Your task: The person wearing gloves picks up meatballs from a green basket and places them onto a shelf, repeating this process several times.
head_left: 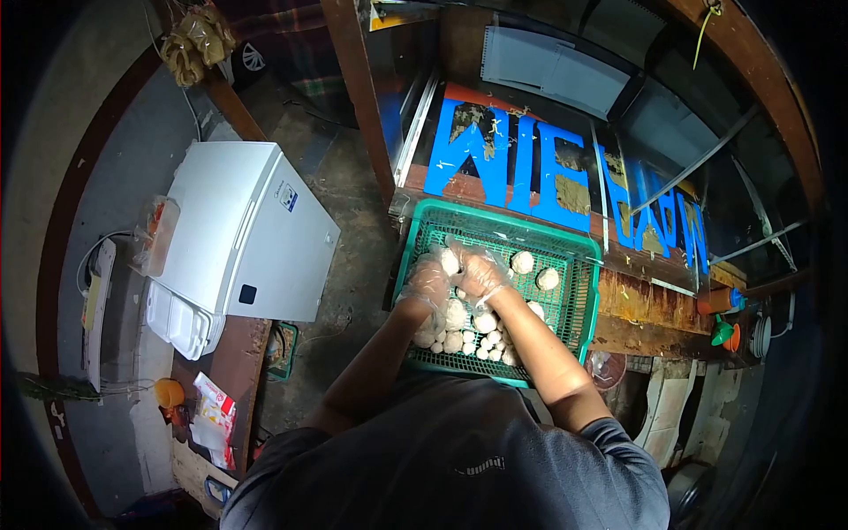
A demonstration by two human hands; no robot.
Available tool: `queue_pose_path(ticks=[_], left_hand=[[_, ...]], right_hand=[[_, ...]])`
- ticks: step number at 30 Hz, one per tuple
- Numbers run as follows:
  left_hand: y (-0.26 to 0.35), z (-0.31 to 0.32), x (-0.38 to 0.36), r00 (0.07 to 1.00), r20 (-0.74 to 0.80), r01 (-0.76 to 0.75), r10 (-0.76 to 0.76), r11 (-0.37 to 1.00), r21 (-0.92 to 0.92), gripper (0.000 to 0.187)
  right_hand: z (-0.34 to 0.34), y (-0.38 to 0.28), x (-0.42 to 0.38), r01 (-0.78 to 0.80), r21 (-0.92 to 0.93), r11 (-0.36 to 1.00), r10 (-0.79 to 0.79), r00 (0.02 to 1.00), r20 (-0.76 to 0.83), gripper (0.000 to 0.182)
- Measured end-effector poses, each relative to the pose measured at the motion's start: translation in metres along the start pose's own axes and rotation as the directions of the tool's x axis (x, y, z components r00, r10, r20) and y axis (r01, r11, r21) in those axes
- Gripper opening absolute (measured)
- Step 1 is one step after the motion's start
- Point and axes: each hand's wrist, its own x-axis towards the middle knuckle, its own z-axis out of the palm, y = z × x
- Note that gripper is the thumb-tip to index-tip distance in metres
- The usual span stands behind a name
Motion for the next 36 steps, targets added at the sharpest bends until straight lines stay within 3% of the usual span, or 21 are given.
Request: queue_pose_path(ticks=[3,5,6,8,9,11,14,15,17,18,19,21,22,23,27,29,30,31,33,35,36], left_hand=[[-0.003,0.000,0.002,1.000,0.029,-0.010,0.010,1.000,0.011,0.036],[-0.004,-0.004,-0.001,0.991,-0.048,-0.129,0.122,0.971,-0.203,0.038],[-0.001,-0.012,-0.002,0.991,-0.048,-0.132,0.124,0.970,-0.203,0.038],[0.009,-0.036,-0.003,0.996,0.077,0.015,0.033,0.833,-0.553,0.040],[0.014,-0.045,-0.007,0.996,0.076,0.012,0.036,0.832,-0.555,0.040],[0.021,-0.056,-0.014,0.994,-0.037,-0.098,0.106,0.655,-0.749,0.037],[0.023,-0.062,-0.018,0.992,0.081,0.011,0.100,0.559,-0.829,0.037],[0.022,-0.061,-0.019,0.992,0.079,0.008,0.103,0.558,-0.830,0.037],[0.018,-0.058,-0.021,0.970,0.146,0.075,0.196,0.330,-0.941,0.040],[0.018,-0.063,-0.023,0.969,0.145,0.073,0.199,0.331,-0.941,0.040],[0.021,-0.071,-0.025,0.962,0.154,0.080,0.227,0.304,-0.949,0.042],[0.025,-0.084,-0.030,0.953,0.163,0.089,0.256,0.277,-0.957,0.044],[0.026,-0.089,-0.032,0.939,0.068,-0.020,0.338,0.249,-0.968,0.045],[0.027,-0.093,-0.033,0.909,-0.027,-0.126,0.416,0.211,-0.969,0.047],[0.031,-0.113,-0.043,0.890,0.073,-0.034,0.450,0.227,-0.973,0.042],[0.042,-0.128,-0.058,0.820,-0.174,-0.322,0.546,0.188,-0.928,0.036],[0.040,-0.122,-0.057,0.869,0.013,-0.104,0.495,0.208,-0.973,0.031],[0.037,-0.116,-0.057,0.865,0.019,-0.098,0.501,0.208,-0.973,0.031],[0.038,-0.109,-0.059,0.691,-0.255,-0.507,0.676,0.202,-0.838,0.027],[0.044,-0.107,-0.069,0.750,-0.193,-0.406,0.633,0.210,-0.890,0.027],[0.046,-0.107,-0.071,0.810,-0.076,-0.224,0.581,0.187,-0.957,0.033]], right_hand=[[0.000,0.002,-0.006,-0.020,0.041,0.999,0.021,1.000,-0.006,0.075],[0.004,0.005,-0.011,-0.040,0.080,0.996,0.042,0.999,-0.028,0.076],[0.009,0.010,-0.011,-0.049,0.127,0.991,0.056,0.997,-0.054,0.076],[0.011,0.013,-0.017,-0.057,0.172,0.983,0.072,0.994,-0.082,0.076],[0.008,0.010,-0.022,-0.077,0.213,0.974,0.102,0.989,-0.110,0.074],[0.005,0.011,-0.028,-0.096,0.252,0.963,0.134,0.981,-0.139,0.073],[0.006,0.023,-0.036,0.116,0.185,0.976,-0.051,0.944,-0.325,0.072],[0.000,0.020,-0.041,0.116,0.183,0.976,-0.050,0.943,-0.328,0.072],[-0.021,0.007,-0.054,0.058,0.273,0.960,0.023,0.958,-0.284,0.067],[-0.024,0.005,-0.058,0.065,0.406,0.912,0.057,0.958,-0.280,0.063],[-0.024,0.005,-0.061,0.064,0.406,0.912,0.059,0.957,-0.283,0.063],[-0.021,0.007,-0.068,0.090,0.771,0.631,0.133,0.966,-0.222,0.060],[-0.018,0.005,-0.071,0.203,0.816,0.541,0.107,0.946,-0.306,0.059],[-0.017,0.006,-0.076,0.205,0.817,0.540,0.110,0.945,-0.309,0.059],[-0.030,-0.011,-0.100,0.229,0.906,0.355,0.183,0.934,-0.308,0.058],[-0.030,-0.012,-0.109,0.177,0.968,0.176,0.223,0.951,-0.214,0.057],[-0.027,-0.012,-0.113,0.242,0.962,0.125,0.190,0.946,-0.263,0.053],[-0.024,-0.012,-0.117,0.243,0.962,0.124,0.199,0.944,-0.264,0.053],[-0.019,-0.009,-0.128,0.163,0.986,-0.045,0.207,0.967,-0.151,0.050],[-0.011,-0.005,-0.137,0.136,0.988,-0.072,0.221,0.968,-0.117,0.049],[-0.011,-0.005,-0.140,0.120,0.989,-0.090,0.226,0.969,-0.097,0.049]])
